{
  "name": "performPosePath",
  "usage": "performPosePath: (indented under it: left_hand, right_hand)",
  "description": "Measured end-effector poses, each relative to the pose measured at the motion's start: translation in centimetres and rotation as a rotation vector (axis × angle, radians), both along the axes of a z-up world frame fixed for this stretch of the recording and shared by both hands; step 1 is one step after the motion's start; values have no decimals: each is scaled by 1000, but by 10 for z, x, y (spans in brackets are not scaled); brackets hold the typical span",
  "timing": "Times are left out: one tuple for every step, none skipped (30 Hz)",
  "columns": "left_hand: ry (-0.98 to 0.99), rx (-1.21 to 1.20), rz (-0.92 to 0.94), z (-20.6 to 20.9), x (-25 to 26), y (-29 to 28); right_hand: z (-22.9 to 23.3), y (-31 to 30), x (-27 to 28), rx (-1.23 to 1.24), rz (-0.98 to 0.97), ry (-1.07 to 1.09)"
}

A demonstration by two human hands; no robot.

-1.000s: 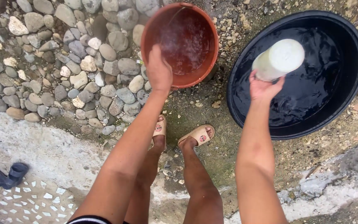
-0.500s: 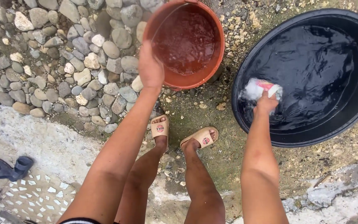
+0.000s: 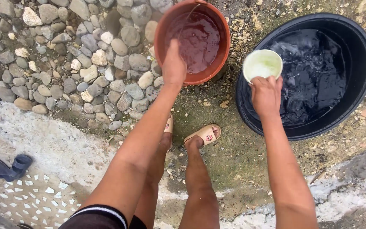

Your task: Watering various potted plants in an outdoor garden using a cup and a bucket.

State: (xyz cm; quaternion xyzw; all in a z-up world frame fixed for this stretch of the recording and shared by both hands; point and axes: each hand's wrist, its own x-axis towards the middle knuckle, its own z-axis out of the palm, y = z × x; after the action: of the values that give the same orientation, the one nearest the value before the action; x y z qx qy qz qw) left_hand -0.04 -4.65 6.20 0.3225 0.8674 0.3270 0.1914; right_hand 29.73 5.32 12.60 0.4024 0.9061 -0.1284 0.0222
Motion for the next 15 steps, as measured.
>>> performPosePath:
  left_hand:
    - [-3,3,5,10,2,2]
    - [-5,-21,-22,19,3,4]
    - [-7,-45,-48,28,5,5]
    - [-9,-43,-40,32,7,7]
    - [-39,-105,-65,35,9,9]
    - [-68,-167,-92,38,10,11]
    - [-68,-165,-86,38,11,13]
    - [-58,-184,-98,37,14,12]
    - [-48,-203,-110,37,16,13]
    - [-50,-205,-105,34,16,13]
    - [-22,-198,-110,32,16,14]
    - [5,-192,-115,28,17,14]
    - [2,-196,-110,27,18,13]
    - [3,-205,-112,25,19,13]
    - [4,-214,-114,24,19,13]
  right_hand:
    - [6,8,-8,3,5,-3]
    - [12,16,-16,-110,61,-76]
    - [18,25,-24,-222,117,-149]
    - [18,29,-40,-220,125,-151]
    - [18,33,-55,-255,227,-264]
    - [17,36,-71,-288,326,-376]
    - [19,39,-91,-285,331,-377]
    - [21,40,-109,-335,344,-442]
    - [22,41,-128,-386,356,-507]
    - [24,42,-142,-386,361,-509]
    - [26,42,-157,-416,378,-623]
    - [27,40,-171,-446,393,-738]
    - [35,40,-181,-448,399,-741]
    - [43,40,-193,-467,403,-779]
    - [51,41,-204,-485,406,-818]
